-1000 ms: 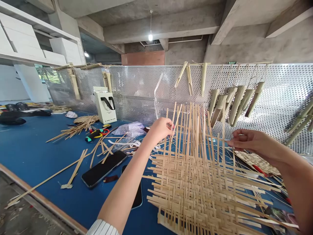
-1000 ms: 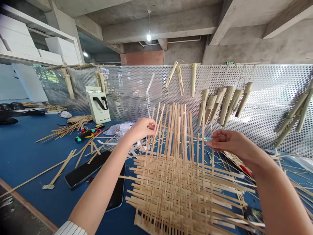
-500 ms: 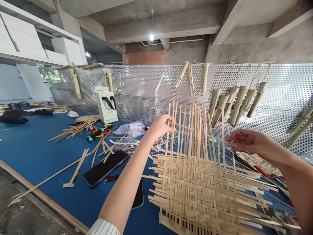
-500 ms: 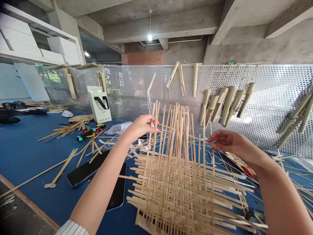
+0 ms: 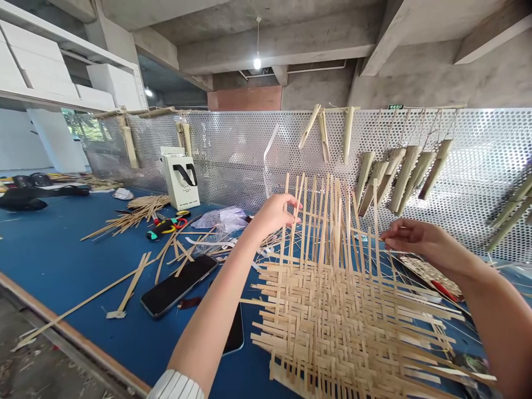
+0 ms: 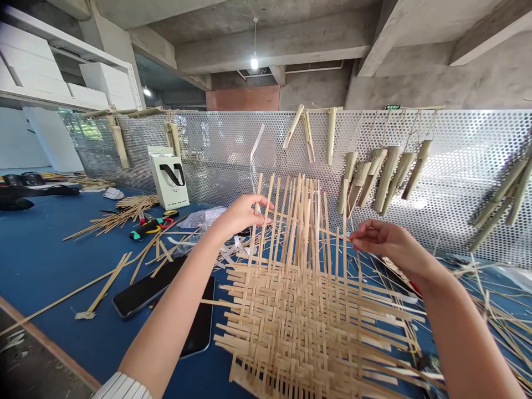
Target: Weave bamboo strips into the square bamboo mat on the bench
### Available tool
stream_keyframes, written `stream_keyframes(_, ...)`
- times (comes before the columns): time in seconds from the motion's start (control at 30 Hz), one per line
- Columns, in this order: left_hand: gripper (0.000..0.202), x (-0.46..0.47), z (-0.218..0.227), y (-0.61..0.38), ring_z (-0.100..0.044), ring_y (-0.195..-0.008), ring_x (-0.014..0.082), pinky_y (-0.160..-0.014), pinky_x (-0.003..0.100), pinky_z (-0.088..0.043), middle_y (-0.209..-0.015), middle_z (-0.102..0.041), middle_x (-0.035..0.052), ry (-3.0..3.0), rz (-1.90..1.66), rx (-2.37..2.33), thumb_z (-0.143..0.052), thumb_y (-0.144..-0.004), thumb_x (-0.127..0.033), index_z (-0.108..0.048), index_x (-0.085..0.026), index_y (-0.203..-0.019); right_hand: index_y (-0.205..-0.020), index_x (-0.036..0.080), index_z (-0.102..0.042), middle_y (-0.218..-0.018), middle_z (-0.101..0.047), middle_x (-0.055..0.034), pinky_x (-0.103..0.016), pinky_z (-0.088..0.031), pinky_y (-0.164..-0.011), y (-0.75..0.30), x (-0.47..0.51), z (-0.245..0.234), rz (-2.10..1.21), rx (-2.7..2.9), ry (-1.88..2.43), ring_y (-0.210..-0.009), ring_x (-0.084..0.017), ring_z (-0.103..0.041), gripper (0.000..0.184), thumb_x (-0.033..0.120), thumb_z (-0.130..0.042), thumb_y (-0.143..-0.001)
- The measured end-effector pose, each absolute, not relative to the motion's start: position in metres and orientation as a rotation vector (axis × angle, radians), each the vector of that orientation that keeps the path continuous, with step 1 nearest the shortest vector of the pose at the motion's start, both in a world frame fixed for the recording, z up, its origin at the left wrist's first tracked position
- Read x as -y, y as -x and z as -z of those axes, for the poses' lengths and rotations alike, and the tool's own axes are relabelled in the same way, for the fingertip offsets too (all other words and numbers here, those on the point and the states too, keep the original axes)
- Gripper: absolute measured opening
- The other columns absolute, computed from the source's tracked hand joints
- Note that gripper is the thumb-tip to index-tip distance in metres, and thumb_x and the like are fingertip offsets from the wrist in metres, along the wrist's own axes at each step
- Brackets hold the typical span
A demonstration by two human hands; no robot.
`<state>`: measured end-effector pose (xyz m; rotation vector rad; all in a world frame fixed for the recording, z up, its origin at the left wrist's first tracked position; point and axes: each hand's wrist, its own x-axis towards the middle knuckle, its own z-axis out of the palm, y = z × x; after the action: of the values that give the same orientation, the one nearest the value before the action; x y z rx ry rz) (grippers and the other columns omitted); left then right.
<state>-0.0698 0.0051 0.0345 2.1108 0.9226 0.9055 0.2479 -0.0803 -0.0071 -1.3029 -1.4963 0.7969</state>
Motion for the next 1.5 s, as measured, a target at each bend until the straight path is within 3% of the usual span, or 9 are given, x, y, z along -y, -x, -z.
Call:
stream_keyframes(0.23,0.029,-0.009,-0.032,0.070,-0.064,-0.075,0.0137,-0.070,0.026,-0.051,-0.097,-0.065,0.0079,-2.025,-0.878,-0.870,-0.059,-0.068,-0.010,-0.059,-0.015,-0.097,-0.075,0.019,-0.050,-0.080,-0.062,-0.0018,-0.021,-0.048,-0.070,-0.243,0.075,0.010,-0.905,1.429,1.257,-0.075,-0.012,-0.058,0.033,0.025,-0.078,-0.060)
stream_keyframes(0.43,0.010,-0.014,-0.029,0.068,-0.064,-0.078,0.0155,-0.068,0.028,-0.052,-0.097,-0.063,0.0105,-1.938,-0.913,-0.826,-0.054,-0.076,-0.018,-0.060,-0.013,-0.084,-0.077,0.018,-0.053,-0.078,-0.062,-0.0020,-0.023,-0.047,-0.074,-0.232,0.077,0.004,-0.901,1.405,1.253,-0.077,-0.014,-0.059,0.035,0.026,-0.080,-0.058)
stream_keyframes(0.6,0.008,-0.013,-0.028,0.066,-0.064,-0.079,0.0137,-0.069,0.025,-0.052,-0.103,-0.061,0.0109,-1.908,-0.852,-0.877,-0.049,-0.080,-0.017,-0.057,-0.014,-0.078,-0.079,0.018,-0.057,-0.085,-0.063,-0.0049,-0.026,-0.046,-0.076,-0.236,0.078,0.005,-0.768,1.423,1.318,-0.082,-0.017,-0.058,0.033,0.034,-0.078,-0.059)
stream_keyframes(0.77,0.014,-0.020,-0.022,0.061,-0.064,-0.081,0.0112,-0.073,0.024,-0.051,-0.109,-0.059,0.0109,-1.793,-0.777,-0.862,-0.040,-0.084,-0.011,-0.052,-0.014,-0.077,-0.077,0.017,-0.060,-0.082,-0.063,-0.0055,-0.027,-0.048,-0.077,-0.243,0.073,0.012,-0.812,1.339,1.415,-0.083,-0.019,-0.060,0.036,0.036,-0.080,-0.054)
stream_keyframes(0.97,0.020,-0.040,0.002,0.045,-0.064,-0.077,0.0099,-0.074,0.025,-0.051,-0.097,-0.062,0.0098,-1.684,-0.708,-0.981,-0.036,-0.088,-0.011,-0.051,-0.013,-0.075,-0.078,0.018,-0.061,-0.082,-0.066,-0.0048,-0.025,-0.047,-0.080,-0.249,0.058,0.031,-0.960,1.324,1.516,-0.084,-0.018,-0.062,0.032,0.031,-0.078,-0.055)
stream_keyframes(1.1,0.014,-0.060,0.030,0.034,-0.064,-0.074,0.0114,-0.068,0.024,-0.052,-0.091,-0.062,0.0104,-1.664,-0.597,-1.099,-0.038,-0.087,-0.009,-0.052,-0.011,-0.085,-0.072,0.019,-0.061,-0.075,-0.067,-0.0031,-0.025,-0.050,-0.073,-0.251,0.035,0.055,-0.987,1.346,1.641,-0.076,-0.017,-0.063,0.026,0.028,-0.077,-0.054)
stream_keyframes(1.27,0.019,-0.078,0.073,0.023,-0.062,-0.081,0.0135,-0.069,0.027,-0.052,-0.105,-0.058,0.0102,-1.699,-0.425,-1.249,-0.045,-0.087,-0.015,-0.051,-0.011,-0.105,-0.058,0.016,-0.060,-0.054,-0.063,-0.0018,-0.023,-0.049,-0.052,-0.251,0.004,0.095,-1.033,1.362,1.810,-0.052,-0.013,-0.058,0.021,0.023,-0.078,-0.049)
stream_keyframes(1.37,0.030,-0.084,0.092,0.020,-0.058,-0.090,0.0176,-0.075,0.037,-0.051,-0.109,-0.056,0.0081,-1.769,-0.307,-1.325,-0.050,-0.086,-0.030,-0.051,-0.014,-0.112,-0.057,0.015,-0.060,-0.057,-0.064,-0.0028,-0.022,-0.049,-0.051,-0.253,-0.005,0.116,-1.028,1.375,1.860,-0.052,-0.012,-0.057,0.022,0.026,-0.078,-0.050)
stream_keyframes(1.5,0.031,-0.095,0.103,0.023,-0.056,-0.096,0.0195,-0.080,0.040,-0.049,-0.112,-0.054,0.0082,-1.929,-0.207,-1.380,-0.051,-0.086,-0.031,-0.051,-0.015,-0.113,-0.062,0.016,-0.061,-0.057,-0.063,-0.0023,-0.022,-0.049,-0.054,-0.253,-0.007,0.134,-0.931,1.358,1.918,-0.057,-0.014,-0.059,0.024,0.031,-0.077,-0.054)
